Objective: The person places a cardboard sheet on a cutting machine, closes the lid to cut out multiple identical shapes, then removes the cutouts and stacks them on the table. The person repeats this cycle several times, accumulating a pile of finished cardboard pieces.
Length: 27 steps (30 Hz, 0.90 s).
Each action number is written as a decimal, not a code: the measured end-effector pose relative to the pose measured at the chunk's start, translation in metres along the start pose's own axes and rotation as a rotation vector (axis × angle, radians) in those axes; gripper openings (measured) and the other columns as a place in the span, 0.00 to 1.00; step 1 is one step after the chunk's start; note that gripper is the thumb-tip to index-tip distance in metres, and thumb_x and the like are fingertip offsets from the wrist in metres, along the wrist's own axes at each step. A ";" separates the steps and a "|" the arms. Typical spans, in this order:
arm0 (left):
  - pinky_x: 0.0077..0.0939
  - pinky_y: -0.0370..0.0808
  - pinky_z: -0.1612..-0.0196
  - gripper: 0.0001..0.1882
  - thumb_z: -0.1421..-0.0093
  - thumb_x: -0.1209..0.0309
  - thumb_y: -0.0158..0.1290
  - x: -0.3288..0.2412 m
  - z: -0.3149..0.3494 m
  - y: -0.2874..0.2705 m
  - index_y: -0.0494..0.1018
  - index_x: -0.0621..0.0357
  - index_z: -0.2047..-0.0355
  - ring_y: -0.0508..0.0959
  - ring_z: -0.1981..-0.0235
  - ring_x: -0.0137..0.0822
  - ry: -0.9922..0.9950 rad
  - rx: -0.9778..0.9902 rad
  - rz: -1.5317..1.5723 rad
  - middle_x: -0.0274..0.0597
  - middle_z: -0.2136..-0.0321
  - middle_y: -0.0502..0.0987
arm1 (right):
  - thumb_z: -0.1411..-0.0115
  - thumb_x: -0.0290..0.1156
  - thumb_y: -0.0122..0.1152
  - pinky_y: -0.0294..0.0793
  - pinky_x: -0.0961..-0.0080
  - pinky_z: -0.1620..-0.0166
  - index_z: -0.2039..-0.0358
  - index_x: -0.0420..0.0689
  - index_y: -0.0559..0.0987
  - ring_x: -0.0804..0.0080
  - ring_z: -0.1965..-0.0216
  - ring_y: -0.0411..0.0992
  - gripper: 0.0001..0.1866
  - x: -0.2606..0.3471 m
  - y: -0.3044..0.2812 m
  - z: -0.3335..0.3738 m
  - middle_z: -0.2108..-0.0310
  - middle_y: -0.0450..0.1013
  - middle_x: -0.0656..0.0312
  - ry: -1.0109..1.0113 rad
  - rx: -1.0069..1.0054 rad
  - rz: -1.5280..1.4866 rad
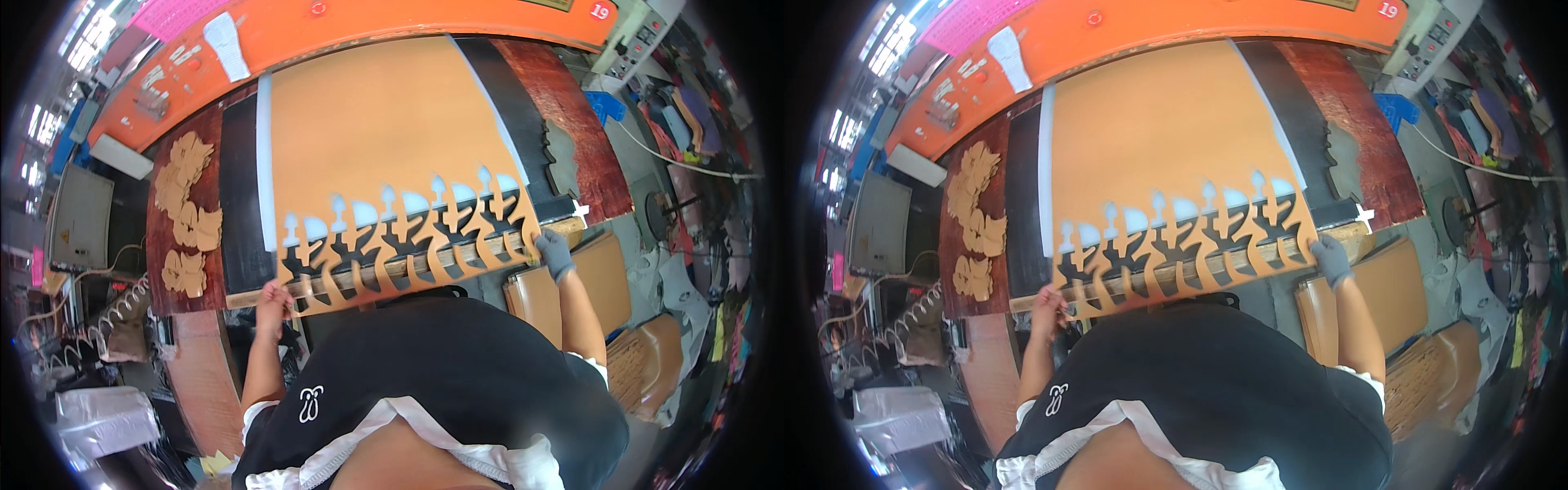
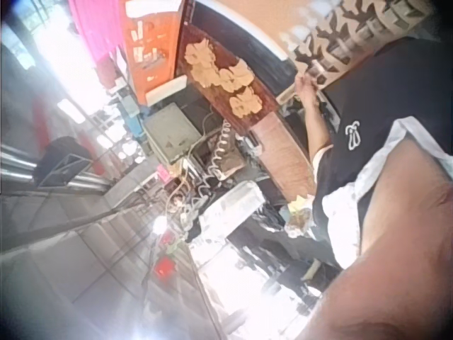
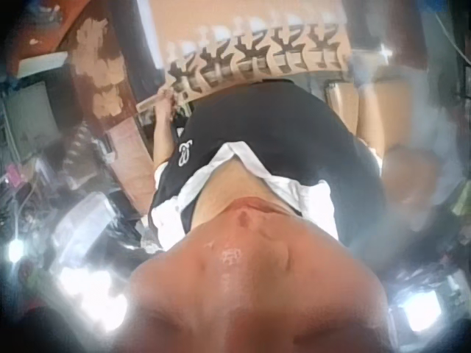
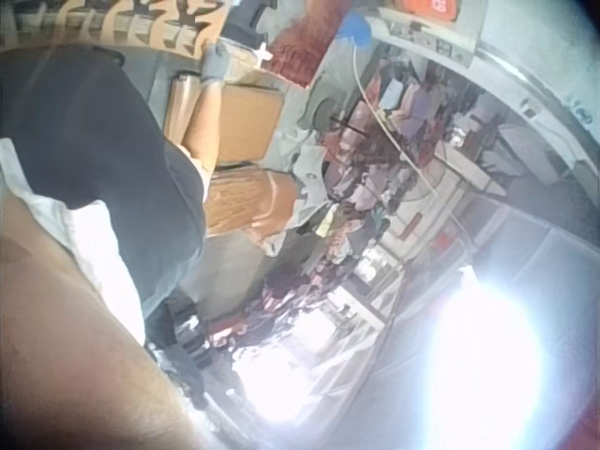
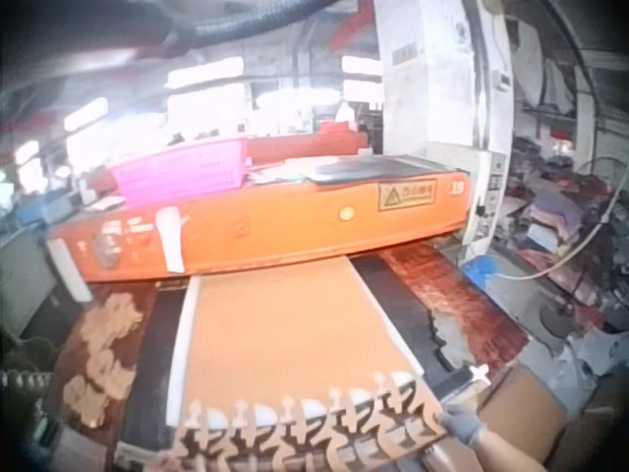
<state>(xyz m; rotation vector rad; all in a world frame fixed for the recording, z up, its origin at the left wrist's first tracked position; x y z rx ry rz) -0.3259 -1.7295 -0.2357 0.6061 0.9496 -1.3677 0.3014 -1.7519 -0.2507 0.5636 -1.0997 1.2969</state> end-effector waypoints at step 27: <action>0.31 0.68 0.49 0.15 0.39 0.68 0.48 0.047 0.027 0.153 0.73 0.50 0.51 0.72 0.52 0.35 0.373 0.628 -0.478 0.41 0.55 0.75 | 0.38 0.24 0.51 0.71 0.81 0.66 0.68 0.37 0.76 0.78 0.72 0.70 0.06 -0.001 0.153 0.030 0.76 0.72 0.64 -0.197 0.553 0.003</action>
Point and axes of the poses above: each hand's wrist, its own z-axis away from the middle knuckle, its own y-axis out of the palm, x = y × z, the point moved 6 cm from there along -z, towards the middle knuckle
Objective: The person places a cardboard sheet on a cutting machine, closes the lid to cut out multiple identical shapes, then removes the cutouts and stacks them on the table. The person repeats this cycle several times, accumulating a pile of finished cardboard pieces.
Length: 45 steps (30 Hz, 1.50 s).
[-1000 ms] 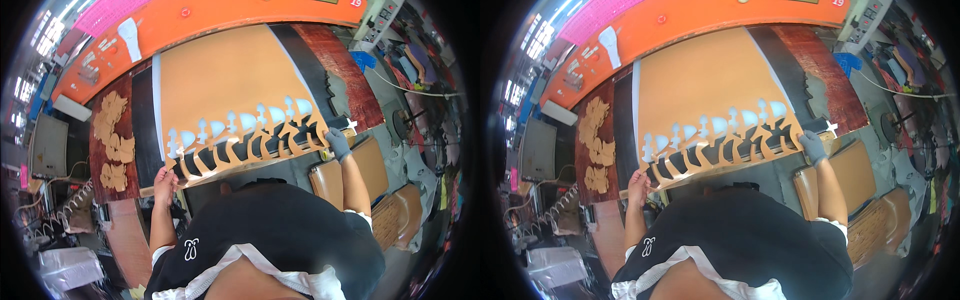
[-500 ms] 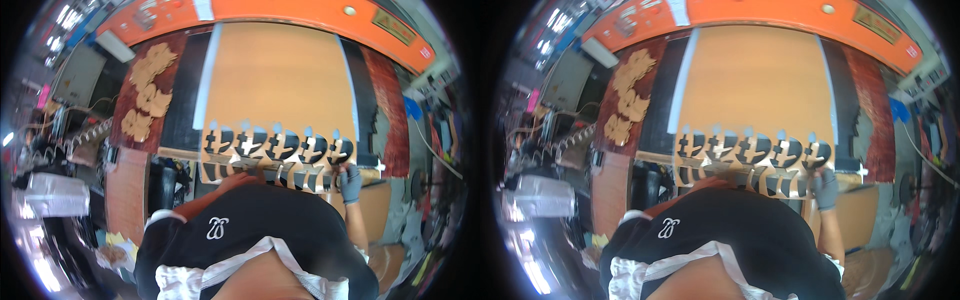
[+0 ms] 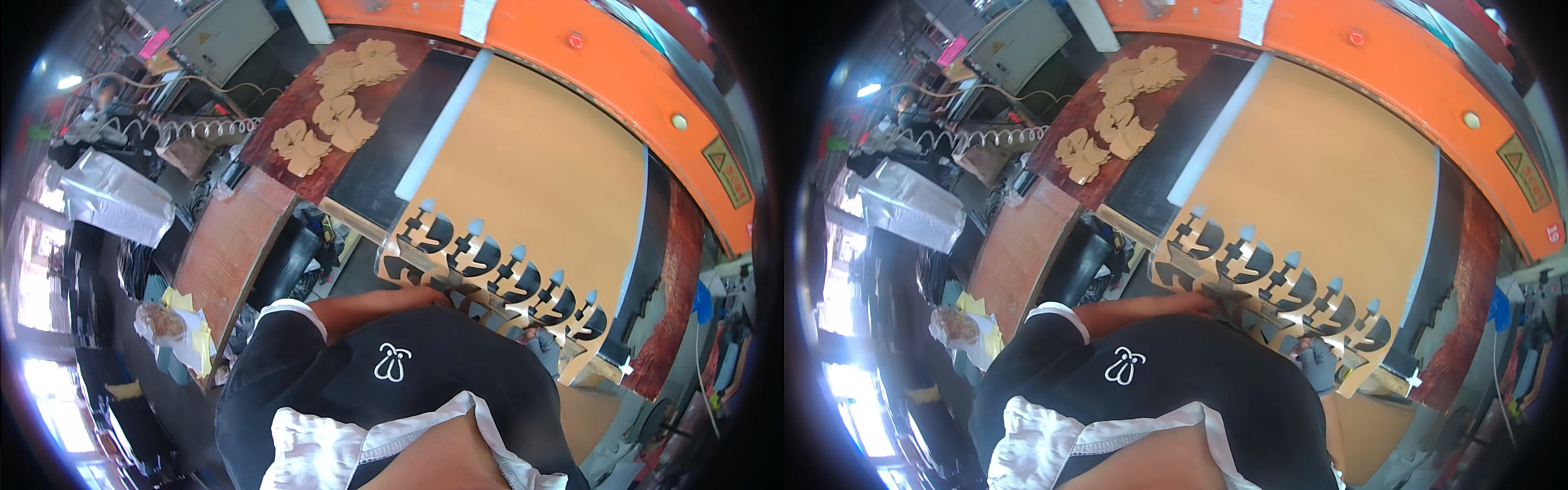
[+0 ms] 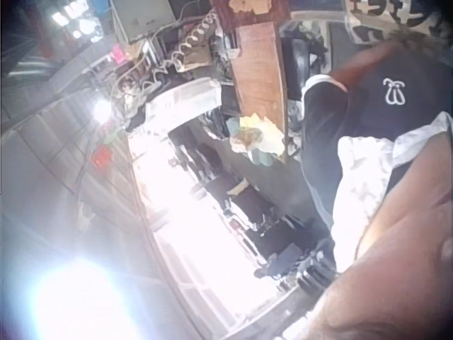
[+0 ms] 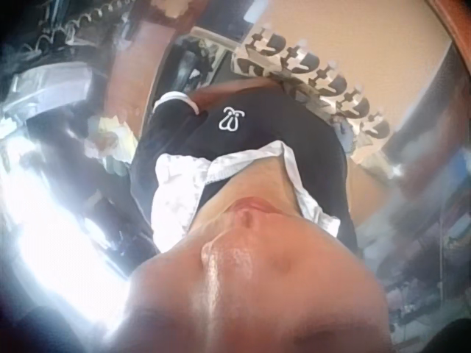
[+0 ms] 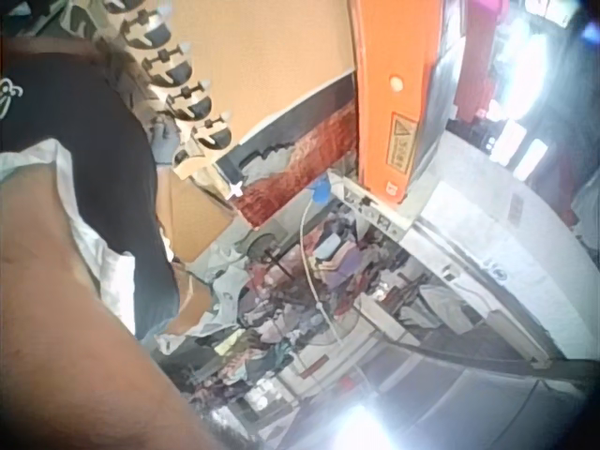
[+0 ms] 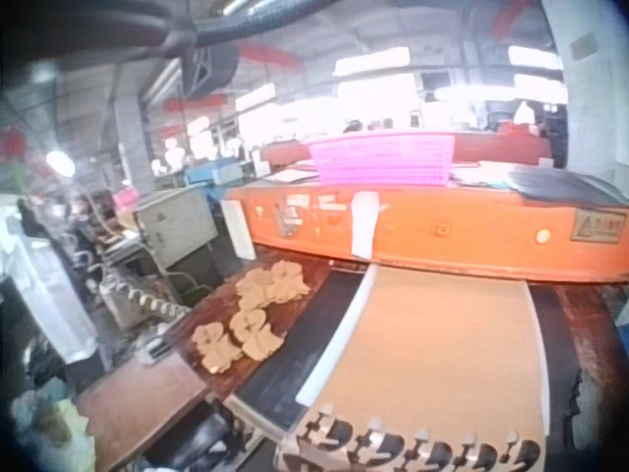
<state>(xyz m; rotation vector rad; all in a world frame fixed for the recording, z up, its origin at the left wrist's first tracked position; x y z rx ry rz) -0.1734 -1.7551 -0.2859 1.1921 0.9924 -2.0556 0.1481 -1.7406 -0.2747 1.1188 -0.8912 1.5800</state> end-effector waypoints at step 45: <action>0.31 0.72 0.55 0.28 0.59 0.69 0.66 0.208 0.160 -0.532 0.70 0.68 0.59 0.77 0.60 0.42 -0.207 -0.355 -0.090 0.50 0.63 0.77 | 0.60 0.52 0.68 0.69 0.64 0.52 0.61 0.36 0.76 0.53 0.53 0.71 0.34 0.195 0.652 -0.307 0.57 0.73 0.45 -0.247 0.543 1.379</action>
Point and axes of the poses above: each hand's wrist, its own z-axis away from the middle knuckle, its own y-axis out of the palm, x = y × z, the point moved 6 cm from there along -z, towards the middle knuckle
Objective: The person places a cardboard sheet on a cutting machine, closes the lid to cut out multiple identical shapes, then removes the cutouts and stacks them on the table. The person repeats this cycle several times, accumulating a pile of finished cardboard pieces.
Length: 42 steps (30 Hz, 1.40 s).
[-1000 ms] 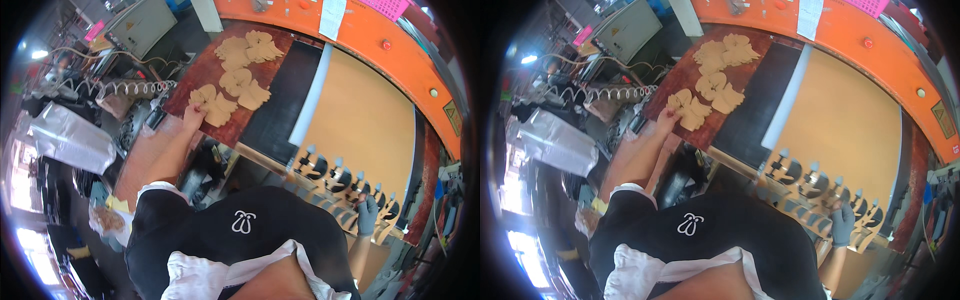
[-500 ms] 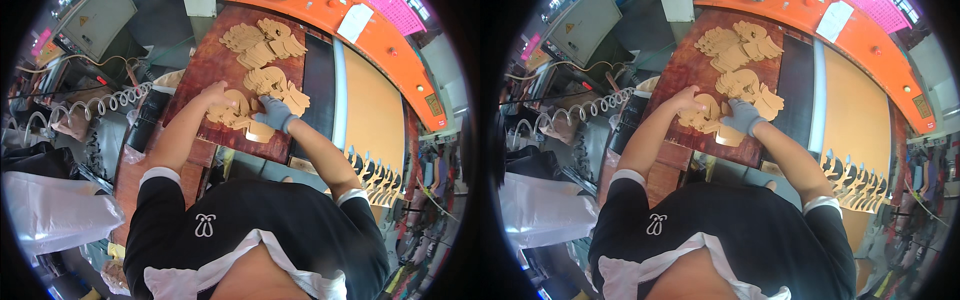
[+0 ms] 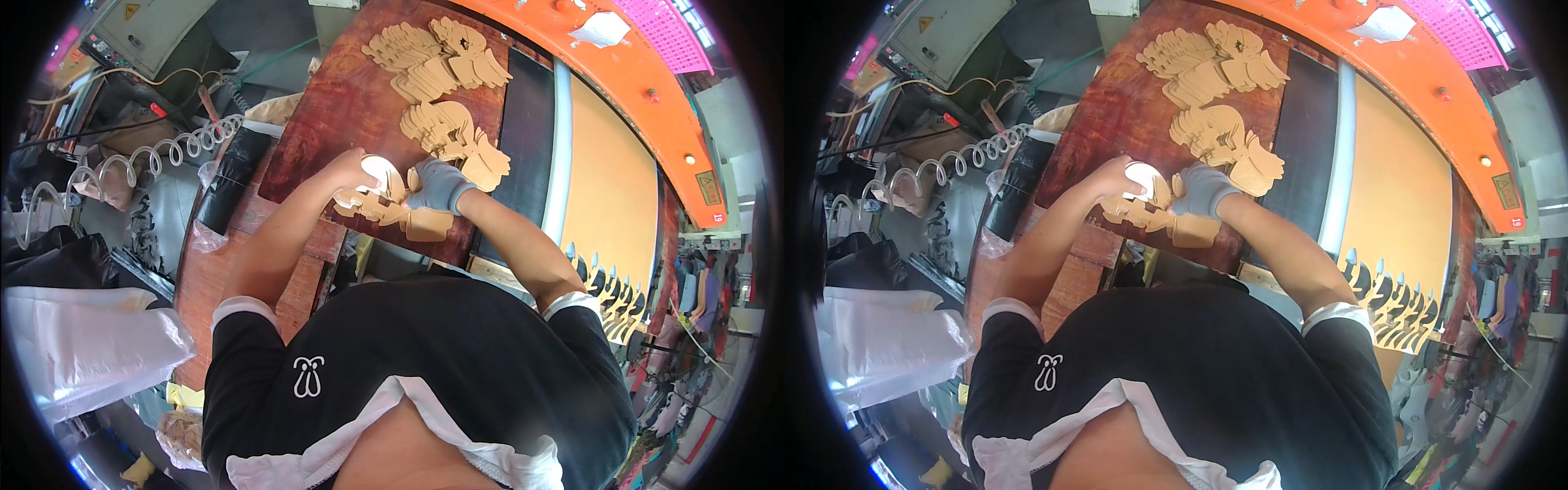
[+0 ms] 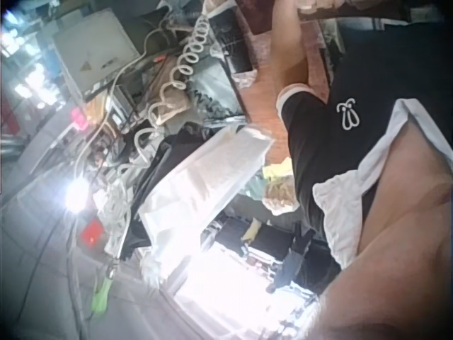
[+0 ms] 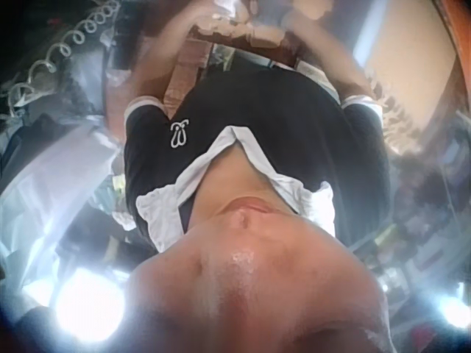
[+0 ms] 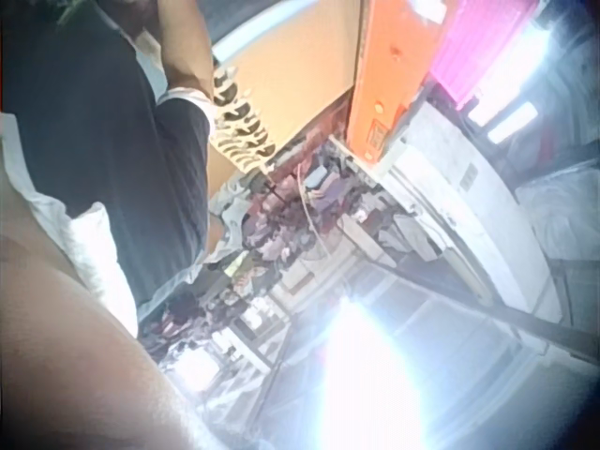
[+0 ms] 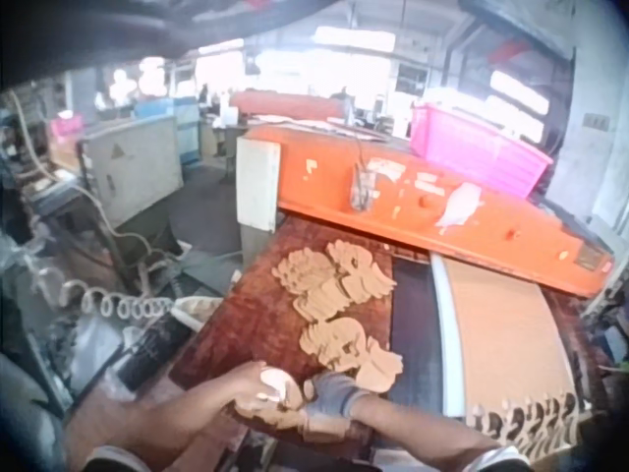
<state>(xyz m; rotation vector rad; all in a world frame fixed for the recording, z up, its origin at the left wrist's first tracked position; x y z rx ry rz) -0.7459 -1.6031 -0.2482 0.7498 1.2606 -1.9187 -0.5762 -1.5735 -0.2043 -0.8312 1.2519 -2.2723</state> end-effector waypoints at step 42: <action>0.22 0.69 0.55 0.11 0.41 0.72 0.53 -0.095 -0.032 0.098 0.73 0.63 0.59 0.72 0.61 0.25 0.219 0.097 0.644 0.36 0.65 0.75 | 0.53 0.39 0.70 0.72 0.76 0.60 0.64 0.40 0.80 0.74 0.66 0.73 0.19 -0.144 -0.088 0.025 0.67 0.76 0.61 0.182 -0.030 -1.009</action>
Point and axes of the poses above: each hand's wrist, its own z-axis away from the middle knuckle, its own y-axis out of the palm, x = y × z, the point moved 6 cm from there along -z, towards the middle knuckle
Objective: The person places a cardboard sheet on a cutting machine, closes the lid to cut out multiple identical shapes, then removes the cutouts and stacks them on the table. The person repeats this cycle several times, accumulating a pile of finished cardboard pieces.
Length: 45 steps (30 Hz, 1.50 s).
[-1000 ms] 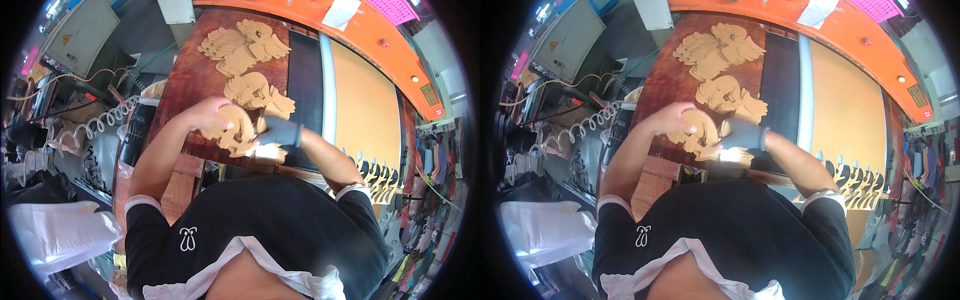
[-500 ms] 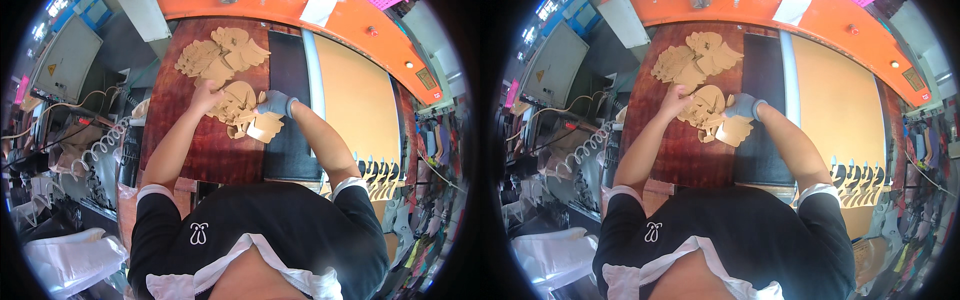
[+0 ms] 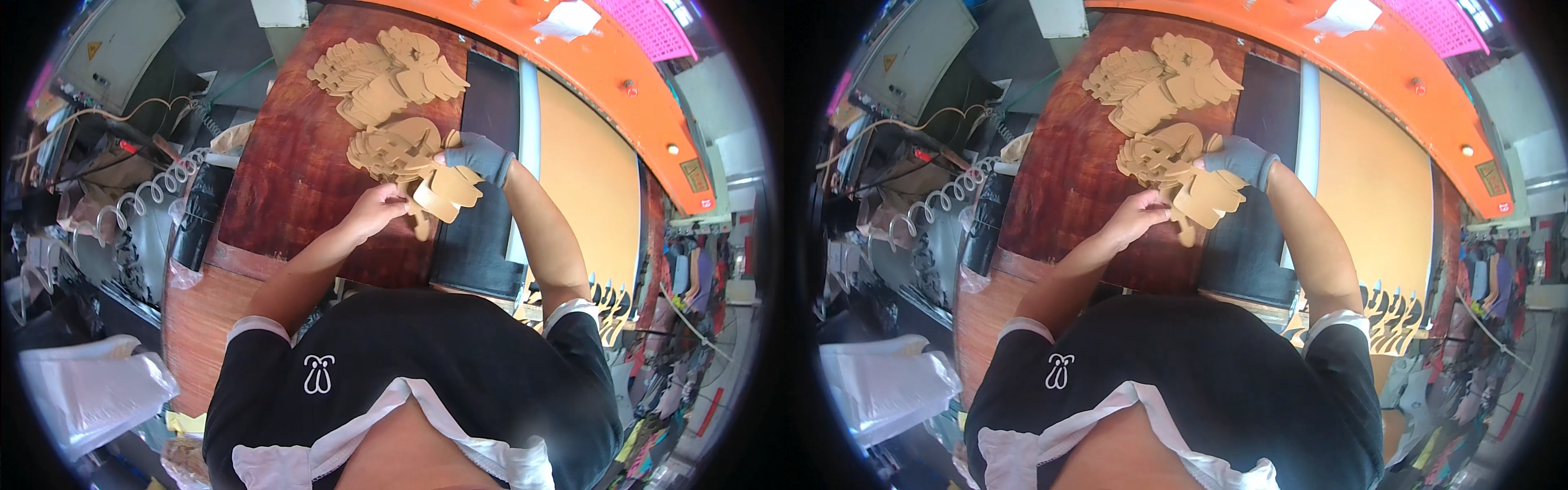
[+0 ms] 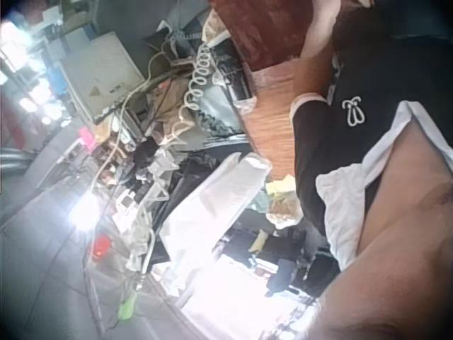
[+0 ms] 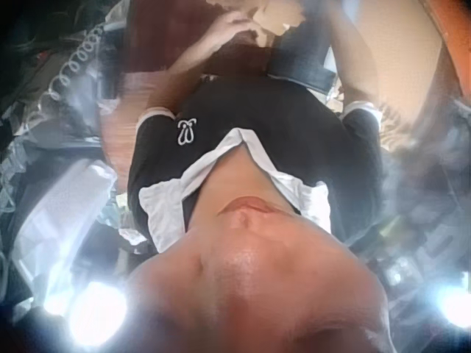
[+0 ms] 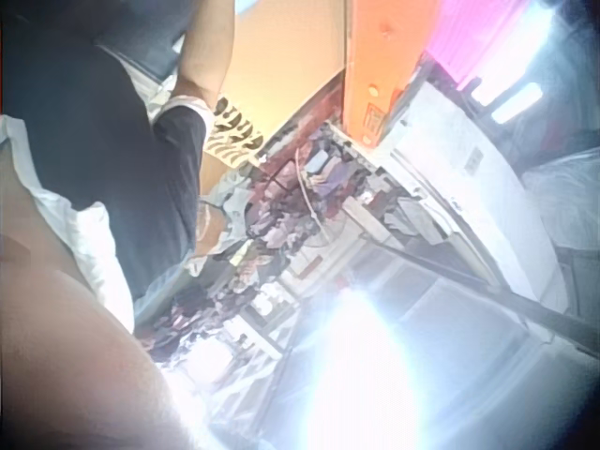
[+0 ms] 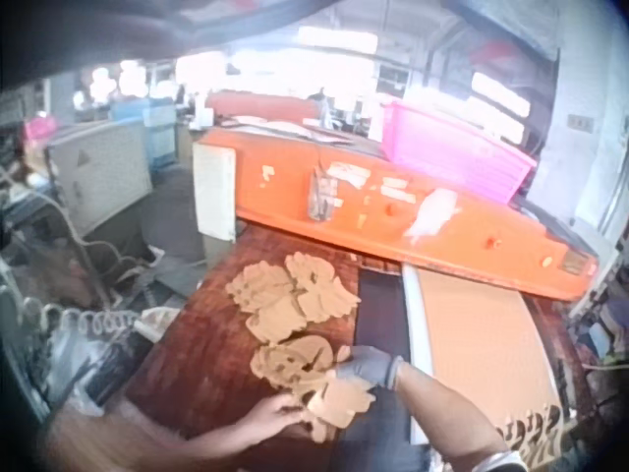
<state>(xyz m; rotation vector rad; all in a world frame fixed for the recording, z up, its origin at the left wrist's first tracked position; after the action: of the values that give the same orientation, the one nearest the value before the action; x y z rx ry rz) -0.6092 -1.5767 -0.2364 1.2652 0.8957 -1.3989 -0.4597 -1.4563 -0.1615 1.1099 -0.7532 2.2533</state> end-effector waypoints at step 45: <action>0.27 0.72 0.56 0.29 0.47 0.63 0.61 -0.004 -0.080 -0.109 0.67 0.65 0.49 0.76 0.59 0.33 -0.118 -0.410 -0.228 0.47 0.54 0.75 | 0.58 0.47 0.71 0.70 0.71 0.54 0.60 0.42 0.77 0.64 0.59 0.73 0.28 -0.018 0.008 -0.033 0.62 0.76 0.55 0.070 -0.014 0.471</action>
<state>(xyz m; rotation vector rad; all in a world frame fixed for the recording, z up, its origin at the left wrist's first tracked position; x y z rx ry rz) -0.6969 -1.4755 -0.2572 0.7823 1.2009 -1.3589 -0.4730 -1.4430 -0.1949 0.9102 -1.0906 2.6478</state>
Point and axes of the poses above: each hand's wrist, its own z-axis away from the middle knuckle, its own y-axis out of the palm, x = y × z, the point moved 6 cm from there along -z, towards the middle knuckle
